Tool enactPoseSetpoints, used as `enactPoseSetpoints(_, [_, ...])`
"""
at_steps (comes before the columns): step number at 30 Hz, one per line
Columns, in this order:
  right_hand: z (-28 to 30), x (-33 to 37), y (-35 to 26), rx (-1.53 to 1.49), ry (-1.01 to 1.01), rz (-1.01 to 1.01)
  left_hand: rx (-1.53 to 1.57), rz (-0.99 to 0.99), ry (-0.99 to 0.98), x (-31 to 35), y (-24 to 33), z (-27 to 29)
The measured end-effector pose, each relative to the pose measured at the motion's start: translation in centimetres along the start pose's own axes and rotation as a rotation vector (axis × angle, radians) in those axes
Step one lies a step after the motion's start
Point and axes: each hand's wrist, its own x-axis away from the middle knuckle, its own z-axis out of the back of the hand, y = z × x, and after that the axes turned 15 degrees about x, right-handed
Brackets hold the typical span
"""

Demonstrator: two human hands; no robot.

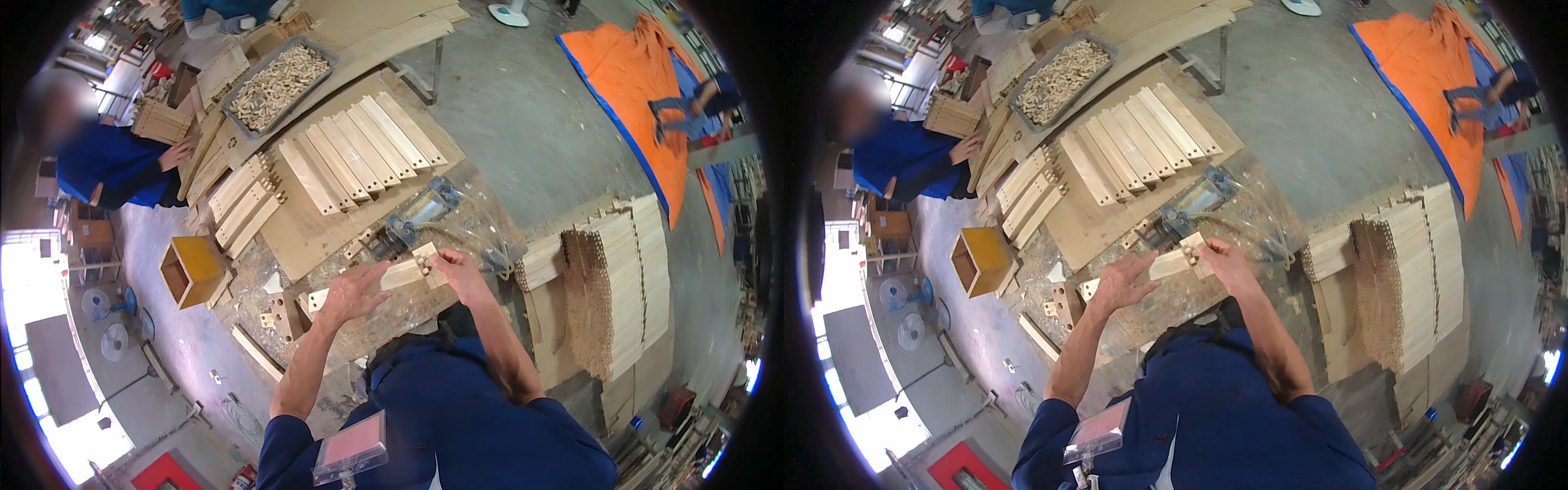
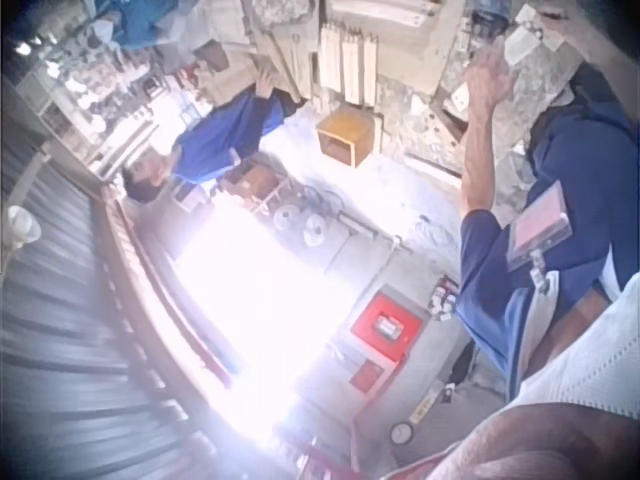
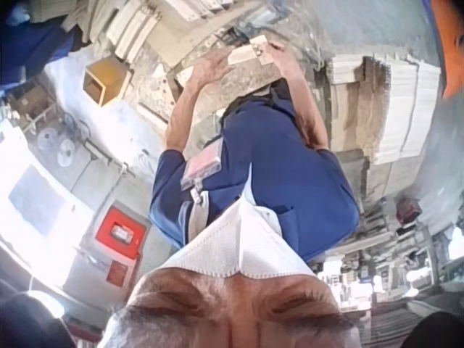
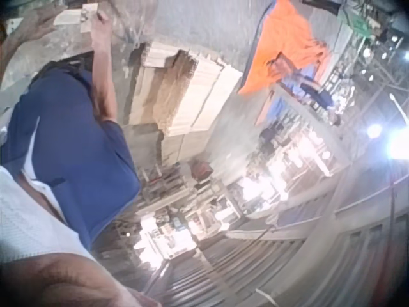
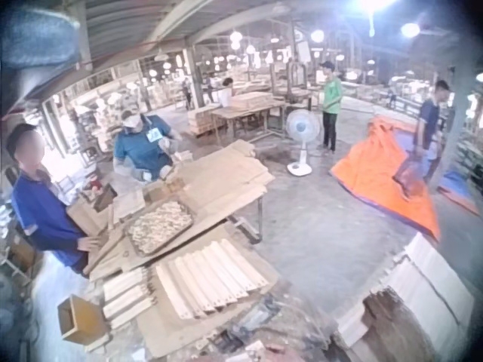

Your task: The person assembles small wooden pieces by inserting dowels into pre-drilled holes and stacking the finished units. They handle the pieces one at a time, aligning them and placing them into a growing stack on the floor.

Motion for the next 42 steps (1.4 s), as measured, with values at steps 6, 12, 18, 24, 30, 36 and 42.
enactPoseSetpoints(6, [1.6,-4.0,-2.2,0.08,-0.09,-0.026,-0.029,0.106,0.164,-1.8,0.7,-0.6])
enactPoseSetpoints(12, [4.6,-6.9,-3.5,-0.095,-0.079,-0.091,-0.105,0.378,0.601,-10.8,-1.9,2.5])
enactPoseSetpoints(18, [6.0,-7.7,-4.7,-0.105,-0.08,-0.159,-0.211,0.81,0.786,-20.5,-11.8,7.7])
enactPoseSetpoints(24, [7.9,-9.9,-4.2,-0.297,0.005,-0.158,-0.262,0.947,0.807,-22.4,-18.1,10.2])
enactPoseSetpoints(30, [7.1,-11.8,-4.3,-0.269,0.006,-0.206,-0.4,1.019,0.821,-22.6,-18.1,7.4])
enactPoseSetpoints(36, [4.3,-13.6,-4.9,-0.241,-0.098,-0.226,-0.166,0.901,0.843,-21.8,-18.1,7.4])
enactPoseSetpoints(42, [3.2,-13.9,-4.8,-0.191,-0.075,-0.234,-0.117,0.777,0.832,-19.7,-18.9,7.9])
